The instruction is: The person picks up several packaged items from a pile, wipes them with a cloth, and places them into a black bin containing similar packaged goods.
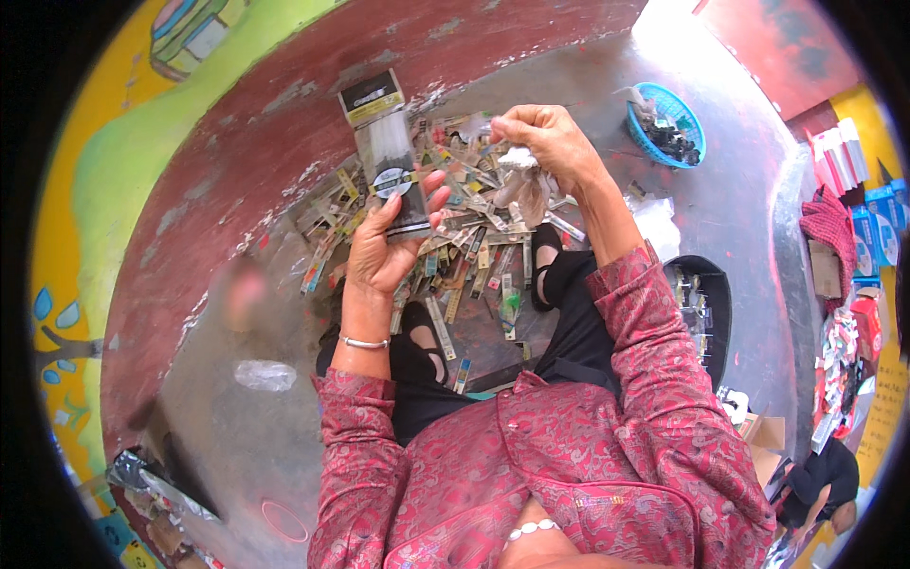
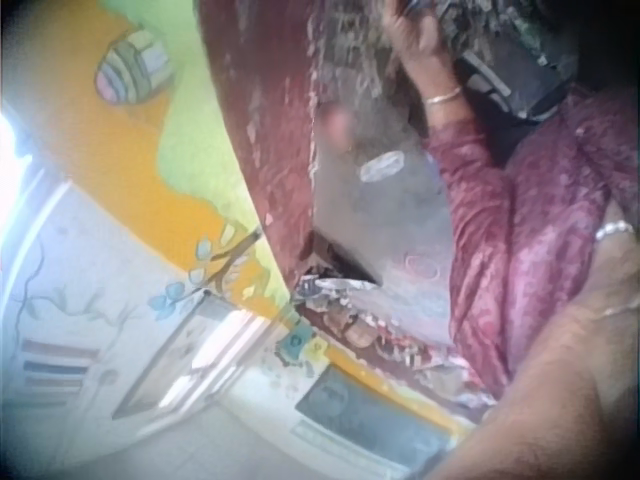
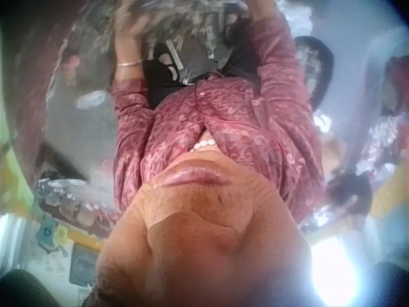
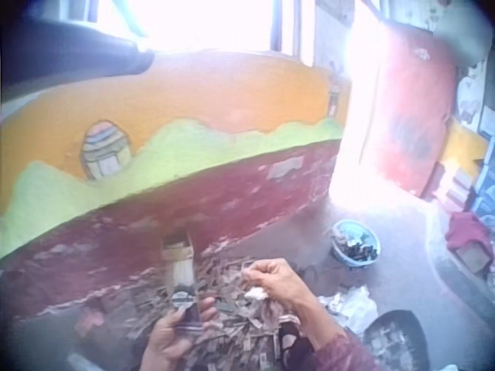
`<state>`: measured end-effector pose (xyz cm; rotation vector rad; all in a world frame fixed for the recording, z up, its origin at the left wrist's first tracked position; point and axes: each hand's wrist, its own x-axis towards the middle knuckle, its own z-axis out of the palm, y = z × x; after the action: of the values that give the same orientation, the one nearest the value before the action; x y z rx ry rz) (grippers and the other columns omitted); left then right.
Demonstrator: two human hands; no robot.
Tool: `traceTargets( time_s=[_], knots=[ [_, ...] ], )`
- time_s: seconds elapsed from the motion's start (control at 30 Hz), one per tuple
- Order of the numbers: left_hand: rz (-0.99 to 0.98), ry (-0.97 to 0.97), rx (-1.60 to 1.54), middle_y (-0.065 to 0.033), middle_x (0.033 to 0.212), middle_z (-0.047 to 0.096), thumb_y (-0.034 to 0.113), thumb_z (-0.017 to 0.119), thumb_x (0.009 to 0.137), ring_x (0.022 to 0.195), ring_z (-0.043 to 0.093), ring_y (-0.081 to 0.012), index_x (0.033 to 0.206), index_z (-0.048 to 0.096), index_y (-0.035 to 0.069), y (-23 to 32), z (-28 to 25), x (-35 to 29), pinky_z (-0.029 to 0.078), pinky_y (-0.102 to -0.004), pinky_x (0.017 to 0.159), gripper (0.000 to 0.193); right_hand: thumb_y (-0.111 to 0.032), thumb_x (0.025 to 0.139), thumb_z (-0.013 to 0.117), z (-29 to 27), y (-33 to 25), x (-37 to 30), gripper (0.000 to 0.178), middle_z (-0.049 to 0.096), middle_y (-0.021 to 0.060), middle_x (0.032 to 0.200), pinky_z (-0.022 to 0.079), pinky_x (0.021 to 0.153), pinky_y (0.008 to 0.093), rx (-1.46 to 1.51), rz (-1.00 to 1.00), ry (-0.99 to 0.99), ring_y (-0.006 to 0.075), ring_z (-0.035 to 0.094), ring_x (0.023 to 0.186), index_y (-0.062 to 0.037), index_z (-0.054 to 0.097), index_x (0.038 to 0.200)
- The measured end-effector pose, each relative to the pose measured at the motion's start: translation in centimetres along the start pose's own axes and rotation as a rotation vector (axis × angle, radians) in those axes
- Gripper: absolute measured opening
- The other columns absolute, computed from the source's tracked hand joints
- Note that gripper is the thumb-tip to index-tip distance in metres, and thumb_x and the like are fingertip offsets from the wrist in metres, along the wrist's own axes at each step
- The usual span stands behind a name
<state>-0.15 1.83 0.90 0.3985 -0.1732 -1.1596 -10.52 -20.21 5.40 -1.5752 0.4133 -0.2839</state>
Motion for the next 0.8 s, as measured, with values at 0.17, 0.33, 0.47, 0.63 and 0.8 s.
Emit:
traceTargets(
  time_s=[0.17, 0.33, 0.47, 0.63, 0.8],
  knots=[
    [0.032, 0.039, -0.008, -0.0244, 0.125, 0.044, 0.010, 0.047, 0.089, 0.110, 0.050, -0.0347, 0.127, 0.035, -0.003, 0.2, -0.4, 0.6, 0.049, -0.0416, 0.086, 0.042, -0.036, 0.086, 0.053, -3.1, 1.7, 3.6, 0.038, 0.062, 0.0092, 0.088, 0.043, 0.067, 0.0272, -0.283, 0.253, 0.227, 0.0135, 0.052, 0.072, -0.0017, 0.065, 0.096],
    [0.045, 0.086, -0.039, -0.0226, 0.126, 0.044, 0.010, 0.048, 0.088, 0.109, 0.051, -0.0328, 0.127, 0.035, -0.003, 0.5, -0.8, 0.3, 0.049, -0.0413, 0.087, 0.042, -0.031, 0.086, 0.055, -3.5, 1.4, 3.3, 0.031, 0.063, 0.0067, 0.085, 0.047, 0.061, 0.0272, 0.040, 0.169, 0.148, 0.0135, 0.056, 0.068, -0.0022, 0.065, 0.091],
    [0.013, 0.086, -0.041, -0.0213, 0.124, 0.046, 0.008, 0.049, 0.087, 0.107, 0.053, -0.0312, 0.126, 0.036, -0.003, 0.3, -1.2, 0.3, 0.050, -0.0400, 0.086, 0.042, -0.031, 0.083, 0.061, -4.5, 2.3, 4.0, 0.026, 0.062, 0.0040, 0.074, 0.046, 0.049, 0.0225, 0.264, 0.220, 0.083, 0.0106, 0.055, 0.058, -0.0053, 0.064, 0.080],
    [0.018, 0.120, 0.162, -0.0215, 0.119, 0.050, 0.007, 0.048, 0.088, 0.101, 0.057, -0.0312, 0.121, 0.036, -0.009, -0.7, -0.2, 0.6, 0.052, -0.0380, 0.082, 0.039, -0.033, 0.086, 0.056, -1.3, -0.3, 3.5, 0.030, 0.062, 0.0073, 0.079, 0.047, 0.052, 0.0238, 0.850, -0.004, 0.079, 0.0128, 0.058, 0.063, -0.0032, 0.062, 0.090],
    [-0.052, 0.086, 0.272, -0.0197, 0.115, 0.053, 0.007, 0.051, 0.087, 0.096, 0.059, -0.0291, 0.120, 0.040, -0.002, -1.9, 0.6, 0.6, 0.053, -0.0355, 0.078, 0.036, -0.015, 0.082, 0.061, 5.1, -1.9, 0.8, 0.011, 0.061, 0.0044, 0.083, 0.046, 0.067, 0.0246, -0.093, -0.557, 0.208, 0.0091, 0.055, 0.075, -0.0047, 0.062, 0.087]
  ],
)
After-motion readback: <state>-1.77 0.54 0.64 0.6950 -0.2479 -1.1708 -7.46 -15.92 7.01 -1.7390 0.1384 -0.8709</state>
